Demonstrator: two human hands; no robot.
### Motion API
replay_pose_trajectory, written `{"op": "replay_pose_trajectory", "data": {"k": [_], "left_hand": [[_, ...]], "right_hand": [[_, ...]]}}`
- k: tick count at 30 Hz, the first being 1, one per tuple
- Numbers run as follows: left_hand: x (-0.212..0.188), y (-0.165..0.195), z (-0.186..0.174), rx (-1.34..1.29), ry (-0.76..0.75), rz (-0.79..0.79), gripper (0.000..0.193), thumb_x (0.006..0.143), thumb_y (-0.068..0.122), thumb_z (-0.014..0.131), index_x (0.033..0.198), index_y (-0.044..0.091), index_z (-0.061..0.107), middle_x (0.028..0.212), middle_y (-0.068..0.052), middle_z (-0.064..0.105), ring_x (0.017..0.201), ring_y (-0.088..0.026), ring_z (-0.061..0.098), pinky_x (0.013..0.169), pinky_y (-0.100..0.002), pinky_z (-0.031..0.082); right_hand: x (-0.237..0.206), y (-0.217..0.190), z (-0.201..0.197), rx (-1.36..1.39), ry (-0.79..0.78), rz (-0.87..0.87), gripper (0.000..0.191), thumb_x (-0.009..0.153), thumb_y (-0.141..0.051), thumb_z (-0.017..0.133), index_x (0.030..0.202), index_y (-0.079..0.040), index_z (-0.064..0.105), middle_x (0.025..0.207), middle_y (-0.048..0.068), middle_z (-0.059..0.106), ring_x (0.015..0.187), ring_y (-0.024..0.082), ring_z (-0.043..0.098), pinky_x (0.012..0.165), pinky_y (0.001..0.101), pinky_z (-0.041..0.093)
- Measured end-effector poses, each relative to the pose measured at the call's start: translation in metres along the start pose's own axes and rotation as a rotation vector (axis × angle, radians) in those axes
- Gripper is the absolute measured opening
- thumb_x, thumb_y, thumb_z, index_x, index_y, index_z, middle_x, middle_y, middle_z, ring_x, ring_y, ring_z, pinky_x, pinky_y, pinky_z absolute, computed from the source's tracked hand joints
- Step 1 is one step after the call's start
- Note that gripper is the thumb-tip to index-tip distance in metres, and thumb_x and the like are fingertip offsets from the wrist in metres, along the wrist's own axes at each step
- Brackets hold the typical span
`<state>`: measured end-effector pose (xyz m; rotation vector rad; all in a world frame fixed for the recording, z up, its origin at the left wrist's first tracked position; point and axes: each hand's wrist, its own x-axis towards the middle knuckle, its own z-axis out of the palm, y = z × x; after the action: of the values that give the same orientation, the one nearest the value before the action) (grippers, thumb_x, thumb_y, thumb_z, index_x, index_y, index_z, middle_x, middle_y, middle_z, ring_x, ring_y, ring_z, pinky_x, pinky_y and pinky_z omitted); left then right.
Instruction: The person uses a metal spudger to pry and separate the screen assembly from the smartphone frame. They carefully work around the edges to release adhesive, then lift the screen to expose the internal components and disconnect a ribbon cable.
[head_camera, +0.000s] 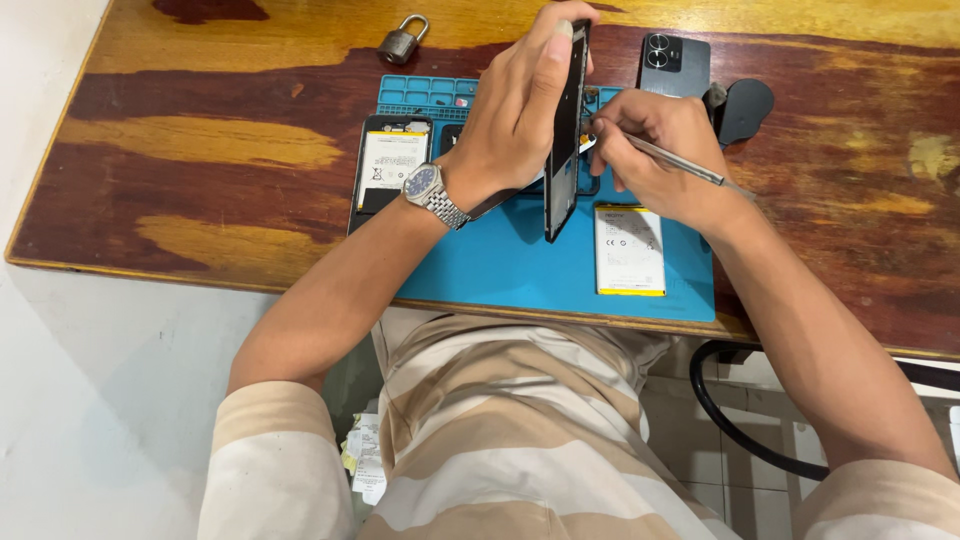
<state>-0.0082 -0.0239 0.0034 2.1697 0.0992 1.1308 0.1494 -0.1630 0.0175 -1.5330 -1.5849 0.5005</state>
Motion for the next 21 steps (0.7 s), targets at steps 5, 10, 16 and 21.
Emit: {"op": "replay_pose_trajectory", "data": {"k": [5, 10, 16, 21], "left_hand": [[-0.0015, -0.001, -0.0006, 0.0, 0.005, -0.004, 0.046, 0.12, 0.04, 0.021, 0.142, 0.011, 0.05, 0.1, -0.008, 0.069, 0.077, -0.021, 0.068, 0.075, -0.036, 0.053], [-0.0014, -0.0012, 0.0, -0.006, 0.009, 0.0, 0.045, 0.121, 0.04, 0.02, 0.139, 0.011, 0.049, 0.101, -0.008, 0.069, 0.08, -0.021, 0.069, 0.077, -0.036, 0.054], [-0.0006, -0.0014, 0.0003, 0.001, 0.012, -0.026, 0.047, 0.119, 0.039, 0.02, 0.14, 0.011, 0.051, 0.103, -0.008, 0.071, 0.082, -0.022, 0.071, 0.078, -0.037, 0.055], [-0.0011, -0.0032, -0.0002, 0.021, 0.014, -0.003, 0.047, 0.121, 0.039, 0.018, 0.142, 0.011, 0.051, 0.101, -0.007, 0.071, 0.083, -0.022, 0.071, 0.078, -0.036, 0.056]], "right_hand": [[-0.0004, 0.0004, 0.0002, 0.033, -0.019, 0.02, 0.019, 0.102, -0.011, 0.057, 0.093, 0.003, 0.066, 0.072, 0.006, 0.07, 0.057, 0.006, 0.062, 0.051, 0.0237, 0.05], [-0.0002, 0.0014, -0.0007, 0.034, -0.04, 0.027, 0.018, 0.101, -0.011, 0.056, 0.092, 0.003, 0.065, 0.071, 0.005, 0.069, 0.056, 0.006, 0.06, 0.051, 0.0239, 0.049], [0.0015, -0.0006, -0.0024, 0.007, -0.073, 0.033, 0.02, 0.1, -0.012, 0.054, 0.09, 0.003, 0.064, 0.068, 0.004, 0.067, 0.053, 0.008, 0.058, 0.049, 0.0254, 0.047], [0.0026, -0.0025, -0.0022, -0.042, -0.127, 0.134, 0.027, 0.099, -0.018, 0.047, 0.091, 0.002, 0.064, 0.065, 0.004, 0.064, 0.051, 0.011, 0.057, 0.047, 0.029, 0.046]]}}
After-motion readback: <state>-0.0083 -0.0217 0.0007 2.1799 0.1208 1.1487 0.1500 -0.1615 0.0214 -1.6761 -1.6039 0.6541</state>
